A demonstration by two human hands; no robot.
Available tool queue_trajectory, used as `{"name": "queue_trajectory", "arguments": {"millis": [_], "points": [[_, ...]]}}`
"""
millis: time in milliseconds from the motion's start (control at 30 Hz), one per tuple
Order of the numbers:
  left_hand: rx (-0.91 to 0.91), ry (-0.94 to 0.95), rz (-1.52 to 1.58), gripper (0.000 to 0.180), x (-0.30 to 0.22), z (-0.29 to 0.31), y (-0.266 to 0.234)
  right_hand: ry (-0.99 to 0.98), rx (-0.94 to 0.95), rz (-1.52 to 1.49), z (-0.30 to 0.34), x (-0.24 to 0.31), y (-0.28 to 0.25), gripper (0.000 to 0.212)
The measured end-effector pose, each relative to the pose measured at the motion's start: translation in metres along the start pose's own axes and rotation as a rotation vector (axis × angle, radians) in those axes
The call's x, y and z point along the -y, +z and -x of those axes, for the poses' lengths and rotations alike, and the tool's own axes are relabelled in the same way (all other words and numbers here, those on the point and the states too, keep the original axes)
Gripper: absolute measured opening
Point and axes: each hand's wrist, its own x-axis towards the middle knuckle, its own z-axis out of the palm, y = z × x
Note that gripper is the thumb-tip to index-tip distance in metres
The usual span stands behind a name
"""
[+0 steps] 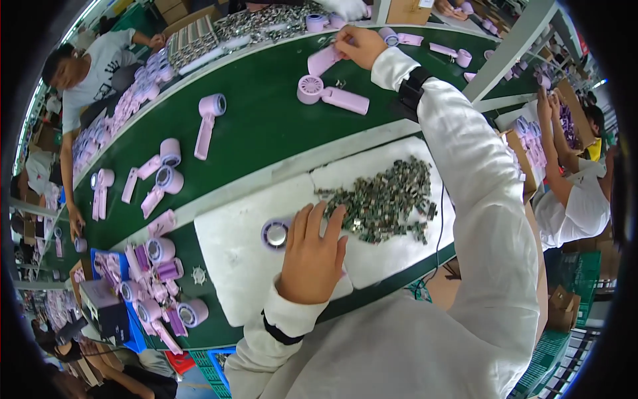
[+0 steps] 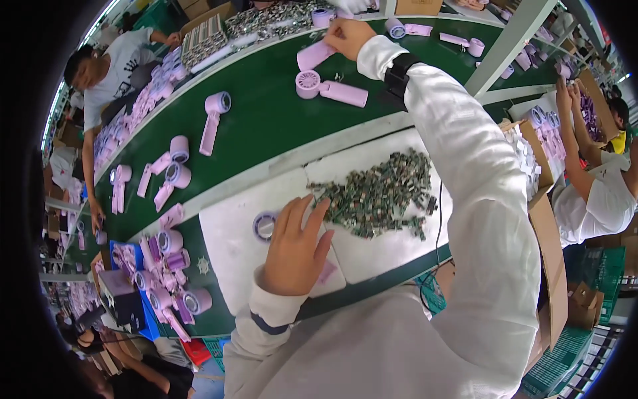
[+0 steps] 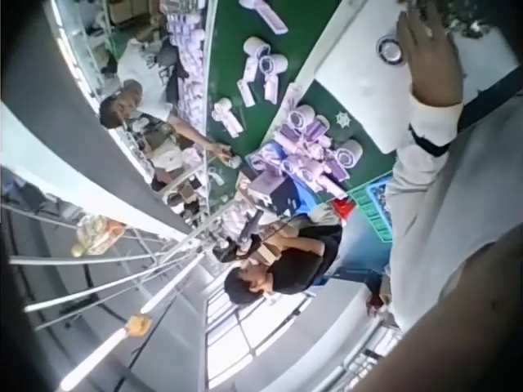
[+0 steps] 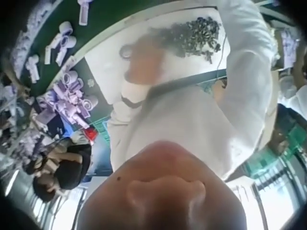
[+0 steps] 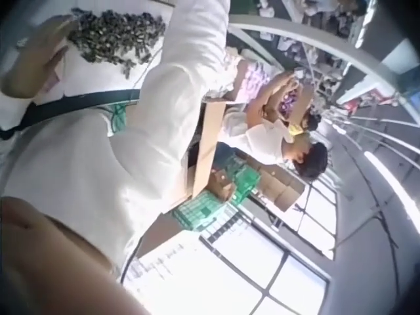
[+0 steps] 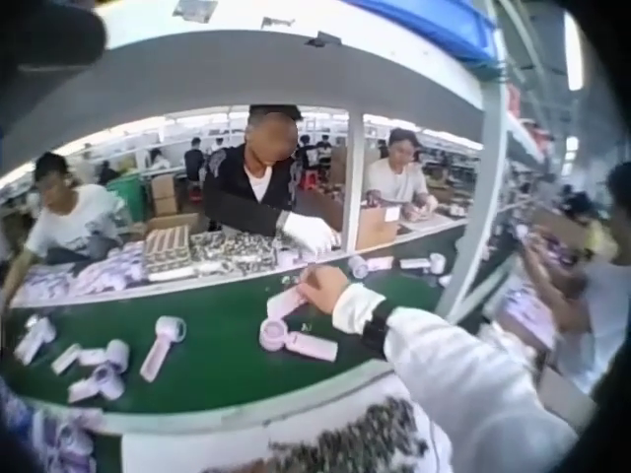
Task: The person picks up a circuit board and a pink fan housing, fits the board into the housing by hand, and places the assembly on the table. The person then repeats the process with another fan housing and circuit board.
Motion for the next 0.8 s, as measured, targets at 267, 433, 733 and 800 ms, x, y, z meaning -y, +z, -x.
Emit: {"name": "queue_trajectory", "arguments": {"millis": [267, 433, 733, 800], "points": [[0.049, -0.096, 0.006, 0.051, 0.017, -0.01, 0.035, 0.343, -0.115, 0.13, -0.034, -0.077, -0.016, 0.031], [0.038, -0.148, 0.096, 0.048, 0.021, -0.006, 0.044, 0.129, -0.176, 0.023, -0.044, -0.088, 0.015, 0.046], [-0.137, -0.123, 0.207, 0.044, 0.02, -0.001, 0.064, -0.385, 0.159, 0.437, -0.081, 0.037, 0.186, 0.07], [-0.115, -0.12, 0.176, 0.045, 0.021, 0.002, 0.082, -0.299, 0.236, 0.47, -0.081, 0.045, 0.221, 0.074]]}}
